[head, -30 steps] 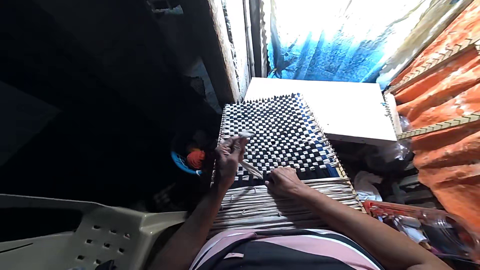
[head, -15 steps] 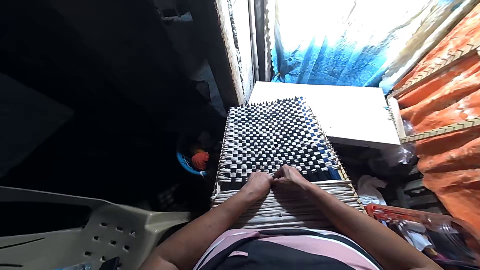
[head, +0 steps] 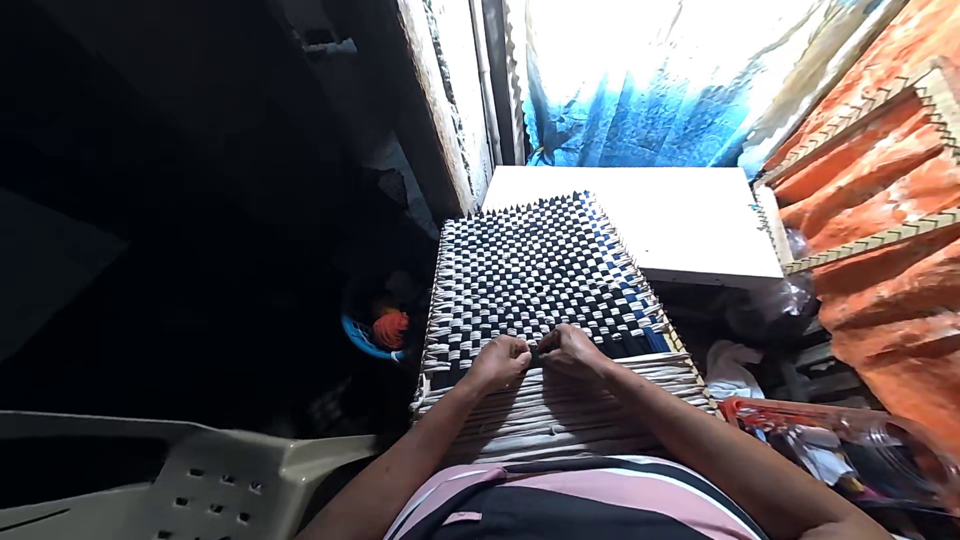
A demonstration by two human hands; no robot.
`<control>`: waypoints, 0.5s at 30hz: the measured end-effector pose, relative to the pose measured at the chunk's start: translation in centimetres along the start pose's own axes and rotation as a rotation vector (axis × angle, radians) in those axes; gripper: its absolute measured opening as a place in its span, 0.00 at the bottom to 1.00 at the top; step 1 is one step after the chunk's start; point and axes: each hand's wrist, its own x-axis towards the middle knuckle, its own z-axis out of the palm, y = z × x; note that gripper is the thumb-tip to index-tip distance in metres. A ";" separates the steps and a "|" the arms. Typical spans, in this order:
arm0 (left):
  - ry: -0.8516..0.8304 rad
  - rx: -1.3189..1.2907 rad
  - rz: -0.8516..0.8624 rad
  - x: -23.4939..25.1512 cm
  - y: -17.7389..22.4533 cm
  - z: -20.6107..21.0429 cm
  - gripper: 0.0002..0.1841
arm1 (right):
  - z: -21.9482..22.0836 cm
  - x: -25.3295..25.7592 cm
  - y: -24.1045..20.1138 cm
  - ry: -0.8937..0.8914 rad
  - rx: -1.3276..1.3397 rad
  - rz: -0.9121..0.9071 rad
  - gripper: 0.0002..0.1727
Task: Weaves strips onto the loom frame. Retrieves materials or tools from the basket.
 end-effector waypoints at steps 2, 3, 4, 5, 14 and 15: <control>0.062 -0.039 0.110 -0.5 0.0 -0.7 0.11 | -0.6 -0.4 -0.3 0.008 0.036 -0.035 0.11; 0.080 -0.049 0.156 -0.6 -0.2 -1.0 0.13 | -0.8 -0.6 -0.2 0.006 0.040 -0.065 0.11; 0.097 -0.053 0.194 -0.7 -0.4 -1.1 0.15 | -1.2 -0.8 -0.1 0.007 0.050 -0.099 0.12; 0.120 -0.055 0.218 -0.7 -0.6 -1.2 0.16 | -1.9 -1.1 0.0 0.025 0.085 -0.124 0.13; 0.054 0.031 0.214 -0.5 -1.3 -1.1 0.12 | -12.4 -8.1 7.8 0.433 0.182 -0.114 0.06; 0.062 0.044 0.221 -0.4 -1.3 -0.9 0.11 | -12.4 -8.5 9.3 0.413 0.203 -0.103 0.05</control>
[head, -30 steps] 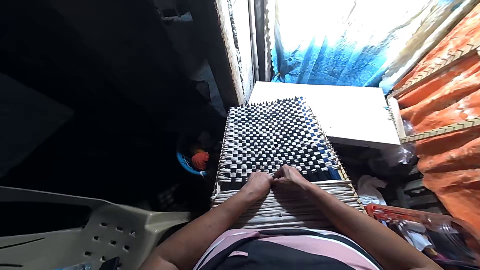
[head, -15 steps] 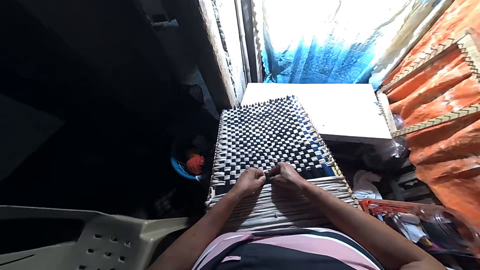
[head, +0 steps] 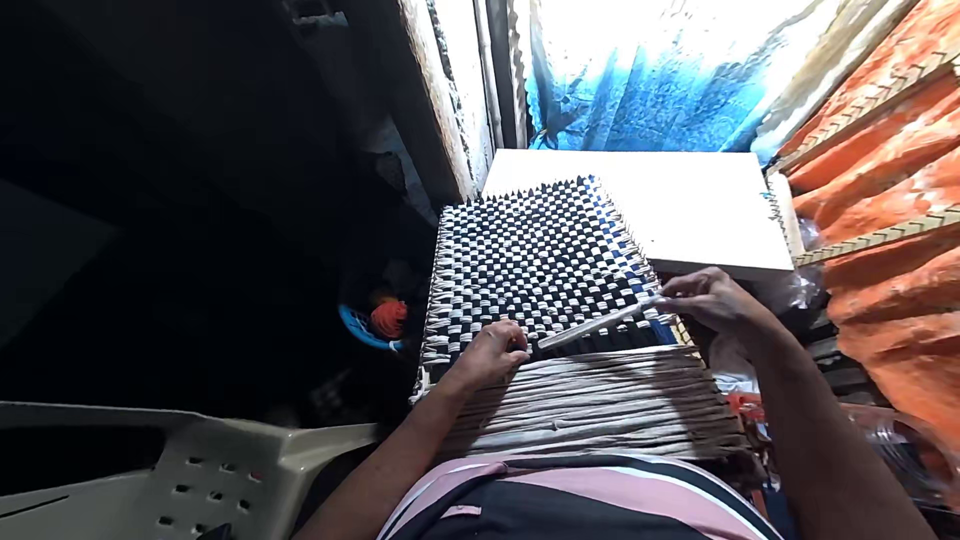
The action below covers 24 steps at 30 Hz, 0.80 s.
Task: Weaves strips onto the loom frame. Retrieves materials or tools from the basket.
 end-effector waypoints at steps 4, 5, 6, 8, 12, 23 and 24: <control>0.044 0.204 0.037 0.5 -0.1 1.7 0.09 | 0.4 -1.5 1.7 -0.100 0.058 0.025 0.05; 0.058 0.263 0.044 0.6 0.0 2.0 0.10 | 0.4 -1.9 1.5 -0.109 0.055 -0.007 0.06; 0.078 0.311 0.048 0.6 0.1 2.1 0.10 | 0.3 -2.1 1.2 -0.109 0.050 -0.037 0.06; 0.107 0.370 0.058 0.8 0.5 2.2 0.10 | 0.2 -2.4 0.3 -0.090 0.048 -0.112 0.06; 0.095 0.020 0.164 0.8 2.4 0.1 0.17 | 0.4 -3.2 -4.7 0.001 -0.066 -0.354 0.05; 0.330 -0.568 0.303 -0.1 6.2 -2.5 0.11 | 7.3 0.9 -11.1 0.010 -0.025 -0.436 0.13; 0.371 -0.681 0.248 0.1 5.3 -2.6 0.11 | 8.6 1.7 -9.5 -0.081 -0.015 -0.315 0.13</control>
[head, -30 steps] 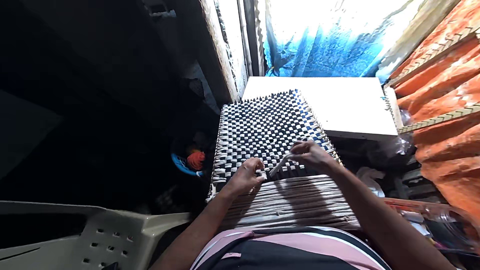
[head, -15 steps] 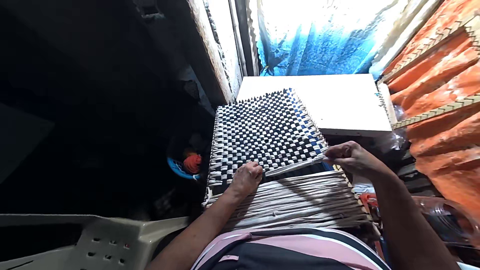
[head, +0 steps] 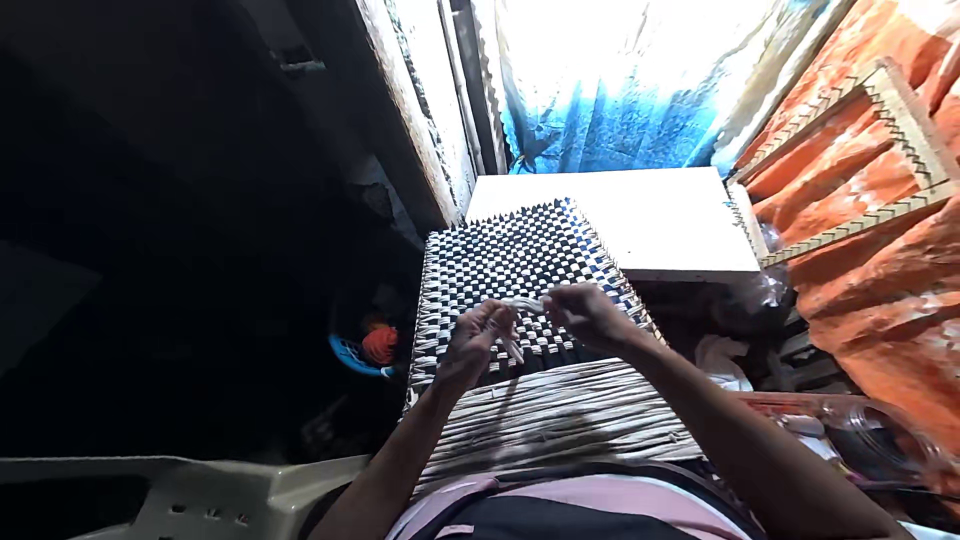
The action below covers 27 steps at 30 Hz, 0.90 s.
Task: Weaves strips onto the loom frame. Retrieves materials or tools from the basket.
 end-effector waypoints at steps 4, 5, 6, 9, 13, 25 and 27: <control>0.252 -0.357 -0.171 0.6 -0.9 -1.2 0.13 | 4.7 -0.2 4.7 -0.393 -0.268 0.272 0.14; 0.275 -0.405 -0.186 0.6 -1.0 -1.3 0.14 | 5.3 -0.4 4.5 -0.421 -0.340 0.309 0.14; 0.284 -0.434 -0.193 0.6 -1.2 -1.3 0.14 | 5.8 -0.6 4.1 -0.430 -0.399 0.329 0.15; 0.300 -0.470 -0.193 0.5 -1.8 -1.2 0.15 | 6.8 -0.8 2.8 -0.444 -0.541 0.342 0.20; 0.266 -0.398 -0.175 0.3 -2.5 -1.1 0.12 | 7.8 -1.1 2.5 -0.474 -0.585 0.346 0.24; -0.371 0.754 -0.202 -1.8 -7.6 1.9 0.17 | 6.6 -0.2 6.3 -0.384 -0.180 0.475 0.22; -0.514 0.985 -0.234 -1.9 -6.8 2.5 0.16 | 6.8 -0.2 6.6 -0.377 -0.159 0.504 0.22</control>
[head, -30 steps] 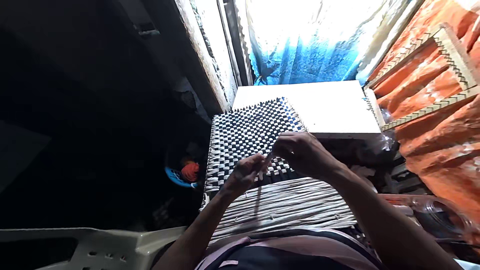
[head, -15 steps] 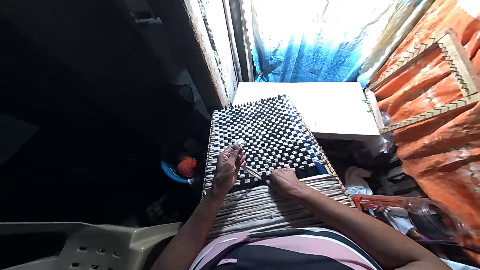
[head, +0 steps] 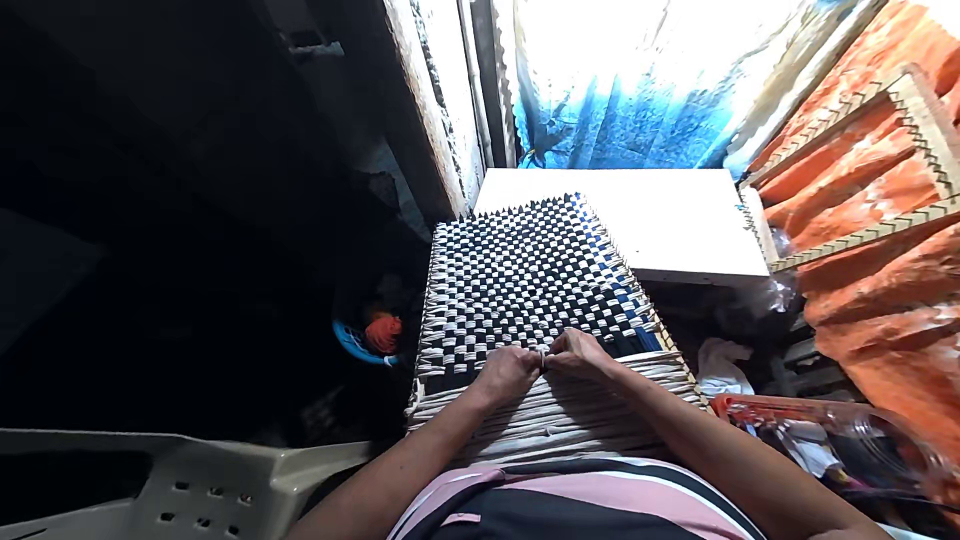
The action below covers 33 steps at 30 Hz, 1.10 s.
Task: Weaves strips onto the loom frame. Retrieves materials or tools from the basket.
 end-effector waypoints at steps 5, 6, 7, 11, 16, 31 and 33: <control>-0.177 0.214 -0.087 0.3 2.4 -0.7 0.16 | 0.4 -0.1 -0.3 0.002 0.011 0.042 0.20; -0.160 0.157 -0.120 0.5 2.1 -0.6 0.16 | 0.4 -0.2 -0.2 0.010 0.008 0.021 0.19; -0.140 0.075 -0.163 0.6 1.7 -0.5 0.17 | 0.4 -0.4 -0.1 0.013 -0.008 0.005 0.17; -0.111 -0.178 -0.240 0.9 0.4 -0.4 0.18 | 0.8 -1.0 -0.6 -0.025 -0.167 0.013 0.15; -0.087 -0.394 -0.200 0.9 -1.1 -0.6 0.14 | 0.5 -0.9 -0.7 0.038 -0.132 -0.020 0.14; 0.105 -0.419 0.048 -0.2 -2.3 -2.7 0.16 | -10.5 -7.5 4.3 0.450 0.445 -0.142 0.07; 0.092 -0.426 0.058 0.0 -2.6 -2.5 0.11 | -10.3 -7.3 7.1 0.416 0.455 -0.121 0.07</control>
